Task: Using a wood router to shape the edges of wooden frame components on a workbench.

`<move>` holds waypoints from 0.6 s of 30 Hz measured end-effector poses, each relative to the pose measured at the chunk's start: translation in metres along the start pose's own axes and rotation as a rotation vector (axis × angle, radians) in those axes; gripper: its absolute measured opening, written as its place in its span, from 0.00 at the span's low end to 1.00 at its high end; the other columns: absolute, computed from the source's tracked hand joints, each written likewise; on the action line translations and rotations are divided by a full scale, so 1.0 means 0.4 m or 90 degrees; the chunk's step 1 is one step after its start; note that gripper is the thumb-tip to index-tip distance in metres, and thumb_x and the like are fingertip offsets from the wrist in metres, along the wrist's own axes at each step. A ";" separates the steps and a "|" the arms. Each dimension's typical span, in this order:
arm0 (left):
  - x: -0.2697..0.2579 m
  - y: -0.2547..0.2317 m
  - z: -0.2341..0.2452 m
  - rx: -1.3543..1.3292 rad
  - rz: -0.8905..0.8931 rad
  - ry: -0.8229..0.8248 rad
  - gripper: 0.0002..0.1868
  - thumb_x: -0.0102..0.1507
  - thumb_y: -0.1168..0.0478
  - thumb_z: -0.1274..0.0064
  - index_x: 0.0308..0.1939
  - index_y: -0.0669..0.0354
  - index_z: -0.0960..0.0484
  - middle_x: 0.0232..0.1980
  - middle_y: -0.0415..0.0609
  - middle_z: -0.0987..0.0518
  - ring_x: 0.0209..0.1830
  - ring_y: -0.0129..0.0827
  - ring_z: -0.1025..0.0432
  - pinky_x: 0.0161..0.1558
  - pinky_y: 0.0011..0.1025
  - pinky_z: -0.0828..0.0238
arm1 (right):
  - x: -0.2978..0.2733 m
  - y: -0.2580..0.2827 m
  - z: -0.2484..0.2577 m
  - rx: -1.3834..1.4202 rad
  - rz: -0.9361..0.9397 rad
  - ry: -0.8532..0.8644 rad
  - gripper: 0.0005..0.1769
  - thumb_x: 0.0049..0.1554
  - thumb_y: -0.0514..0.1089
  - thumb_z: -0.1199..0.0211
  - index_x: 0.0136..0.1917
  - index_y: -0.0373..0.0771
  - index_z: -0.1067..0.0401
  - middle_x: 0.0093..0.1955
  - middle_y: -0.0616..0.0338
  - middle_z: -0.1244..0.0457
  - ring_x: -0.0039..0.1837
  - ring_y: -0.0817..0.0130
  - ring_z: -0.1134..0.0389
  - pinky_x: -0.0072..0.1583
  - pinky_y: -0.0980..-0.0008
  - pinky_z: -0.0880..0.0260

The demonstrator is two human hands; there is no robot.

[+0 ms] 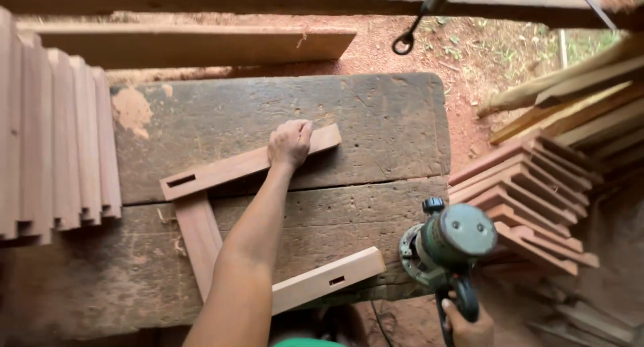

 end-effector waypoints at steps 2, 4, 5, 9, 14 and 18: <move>-0.093 -0.042 0.059 0.010 -0.039 -0.033 0.25 0.68 0.33 0.64 0.50 0.38 0.18 0.51 0.45 0.19 0.60 0.43 0.28 0.62 0.44 0.36 | 0.034 0.024 -0.039 -0.013 -0.015 0.018 0.16 0.47 0.36 0.22 0.50 0.34 0.19 0.29 0.44 0.35 0.34 0.56 0.32 0.41 0.59 0.32; -0.271 -0.016 0.032 0.022 -0.057 -0.007 0.26 0.69 0.36 0.60 0.58 0.43 0.18 0.56 0.49 0.20 0.65 0.44 0.31 0.68 0.43 0.41 | 0.011 0.057 -0.031 -0.061 -0.078 0.042 0.18 0.46 0.39 0.21 0.51 0.34 0.18 0.38 0.40 0.30 0.45 0.52 0.27 0.52 0.53 0.30; -0.375 0.009 -0.004 0.057 -0.144 -0.012 0.25 0.68 0.37 0.54 0.61 0.42 0.21 0.57 0.47 0.21 0.66 0.42 0.31 0.66 0.43 0.40 | 0.001 0.098 -0.028 -0.063 -0.049 0.068 0.20 0.47 0.41 0.22 0.53 0.35 0.19 0.43 0.41 0.29 0.50 0.51 0.27 0.56 0.54 0.30; -0.794 -0.070 0.035 0.145 -0.236 0.120 0.47 0.49 0.26 0.38 0.65 0.45 0.25 0.58 0.52 0.22 0.62 0.47 0.29 0.56 0.45 0.30 | -0.023 0.116 -0.025 -0.035 -0.034 0.109 0.19 0.46 0.39 0.22 0.52 0.38 0.20 0.45 0.49 0.28 0.51 0.59 0.27 0.59 0.61 0.30; -0.918 0.104 -0.120 0.257 -0.158 -0.003 0.39 0.45 0.44 0.39 0.61 0.39 0.26 0.49 0.40 0.24 0.54 0.34 0.28 0.54 0.35 0.36 | 0.002 0.100 -0.044 0.049 -0.035 0.132 0.13 0.46 0.39 0.25 0.47 0.41 0.20 0.34 0.50 0.33 0.38 0.61 0.29 0.46 0.65 0.30; -0.896 0.110 -0.097 0.270 -0.148 0.001 0.33 0.42 0.48 0.47 0.54 0.38 0.25 0.43 0.38 0.27 0.46 0.36 0.28 0.46 0.36 0.33 | 0.026 0.114 -0.053 0.044 -0.032 0.160 0.15 0.46 0.43 0.24 0.47 0.41 0.20 0.35 0.49 0.32 0.40 0.58 0.28 0.47 0.61 0.29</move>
Point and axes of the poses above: each hand's wrist, its own x-axis towards the middle knuckle, its own z-axis out of the back of the hand, y = z × x, the point moved 4 cm from there along x, towards the middle knuckle
